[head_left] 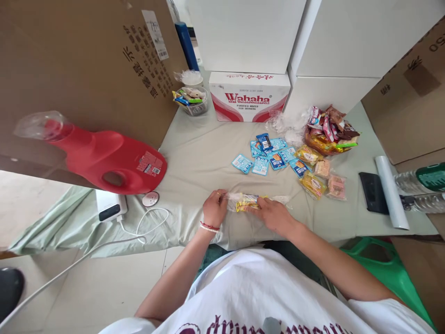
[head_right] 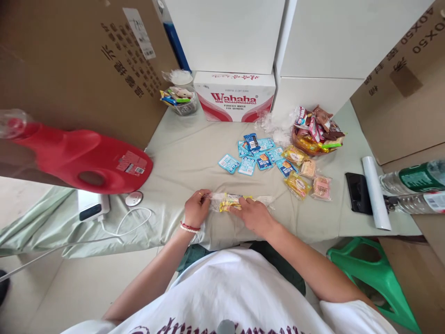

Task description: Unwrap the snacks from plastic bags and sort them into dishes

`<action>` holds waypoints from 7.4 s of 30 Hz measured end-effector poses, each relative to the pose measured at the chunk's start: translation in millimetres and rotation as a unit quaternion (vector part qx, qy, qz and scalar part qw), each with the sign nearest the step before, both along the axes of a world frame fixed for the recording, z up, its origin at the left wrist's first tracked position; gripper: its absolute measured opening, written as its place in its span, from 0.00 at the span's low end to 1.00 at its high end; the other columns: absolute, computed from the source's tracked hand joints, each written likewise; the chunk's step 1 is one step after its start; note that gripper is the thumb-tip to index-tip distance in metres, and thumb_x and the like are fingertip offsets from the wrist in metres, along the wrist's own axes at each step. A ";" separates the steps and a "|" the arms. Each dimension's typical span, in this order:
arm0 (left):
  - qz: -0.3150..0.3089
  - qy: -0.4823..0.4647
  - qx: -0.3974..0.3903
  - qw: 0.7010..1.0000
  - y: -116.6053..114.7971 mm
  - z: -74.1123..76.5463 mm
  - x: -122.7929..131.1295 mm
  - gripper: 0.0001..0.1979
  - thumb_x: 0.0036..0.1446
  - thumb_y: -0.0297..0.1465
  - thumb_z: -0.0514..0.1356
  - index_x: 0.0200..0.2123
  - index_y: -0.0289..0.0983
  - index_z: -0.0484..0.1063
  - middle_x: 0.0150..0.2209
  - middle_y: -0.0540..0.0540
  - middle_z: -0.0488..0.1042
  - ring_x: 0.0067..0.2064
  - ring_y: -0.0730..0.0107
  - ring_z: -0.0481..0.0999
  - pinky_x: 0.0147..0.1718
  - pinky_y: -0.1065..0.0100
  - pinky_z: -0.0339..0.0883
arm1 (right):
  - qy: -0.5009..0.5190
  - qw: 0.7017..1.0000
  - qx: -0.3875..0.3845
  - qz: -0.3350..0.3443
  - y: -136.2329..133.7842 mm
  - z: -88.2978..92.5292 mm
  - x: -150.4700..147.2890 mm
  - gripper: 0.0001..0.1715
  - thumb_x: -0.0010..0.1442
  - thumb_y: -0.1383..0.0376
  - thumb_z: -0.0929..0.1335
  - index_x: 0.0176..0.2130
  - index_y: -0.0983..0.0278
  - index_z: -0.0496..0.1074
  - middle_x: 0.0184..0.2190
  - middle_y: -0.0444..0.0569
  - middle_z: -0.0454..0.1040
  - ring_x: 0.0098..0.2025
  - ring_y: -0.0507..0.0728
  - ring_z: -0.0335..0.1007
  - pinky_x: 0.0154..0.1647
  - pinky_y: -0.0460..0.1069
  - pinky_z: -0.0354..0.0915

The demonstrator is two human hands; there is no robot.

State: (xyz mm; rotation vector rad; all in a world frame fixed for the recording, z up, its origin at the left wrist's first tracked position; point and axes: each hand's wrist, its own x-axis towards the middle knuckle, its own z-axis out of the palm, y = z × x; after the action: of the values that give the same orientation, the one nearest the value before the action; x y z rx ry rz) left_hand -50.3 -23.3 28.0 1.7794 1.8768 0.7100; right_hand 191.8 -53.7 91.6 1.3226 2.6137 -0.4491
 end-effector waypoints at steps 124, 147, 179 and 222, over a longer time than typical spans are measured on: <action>0.110 -0.482 -0.231 0.838 -30.4 15.9 -1.5 0.27 0.46 0.55 0.70 0.32 0.39 0.69 0.23 0.53 0.72 0.23 0.73 0.70 0.23 0.70 0.61 | 0.597 0.576 -0.196 -0.523 33.1 -43.8 34.4 0.24 0.43 0.51 0.79 0.31 0.60 0.69 0.22 0.36 0.64 0.19 0.47 0.53 0.17 0.45 0.46; -0.118 -0.542 -0.268 0.788 38.9 23.9 54.0 0.25 0.45 0.49 0.74 0.31 0.39 0.67 0.25 0.54 0.70 0.23 0.76 0.70 0.26 0.70 0.68 | 0.571 0.645 -0.258 -0.437 19.7 -22.3 73.4 0.26 0.46 0.50 0.79 0.37 0.56 0.68 0.29 0.39 0.75 0.20 0.49 0.55 0.20 0.46 0.49; -0.209 0.156 0.053 0.964 -6.7 -14.5 3.3 0.30 0.69 0.45 0.53 0.71 0.47 0.63 0.76 0.35 0.52 0.75 0.42 0.53 0.68 0.28 0.22 | 0.398 0.803 0.018 -0.442 6.2 -60.0 100.4 0.13 0.59 0.51 0.71 0.35 0.57 0.75 0.27 0.45 0.75 0.28 0.59 0.68 0.34 0.54 0.65; -0.217 0.221 0.071 0.948 -11.1 -16.4 -5.1 0.32 0.73 0.43 0.42 0.76 0.39 0.51 0.75 0.37 0.52 0.74 0.47 0.57 0.70 0.30 0.26 | 0.128 0.987 0.068 -0.067 27.8 -39.7 0.5 0.31 0.70 0.59 0.69 0.68 0.61 0.66 0.61 0.57 0.71 0.62 0.66 0.60 0.63 0.62 0.60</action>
State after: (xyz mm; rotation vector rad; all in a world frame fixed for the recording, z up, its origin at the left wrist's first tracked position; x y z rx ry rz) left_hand -55.4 -34.4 11.6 2.5004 1.6139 0.3021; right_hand 192.4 -25.9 51.9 1.5892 2.8165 -0.5001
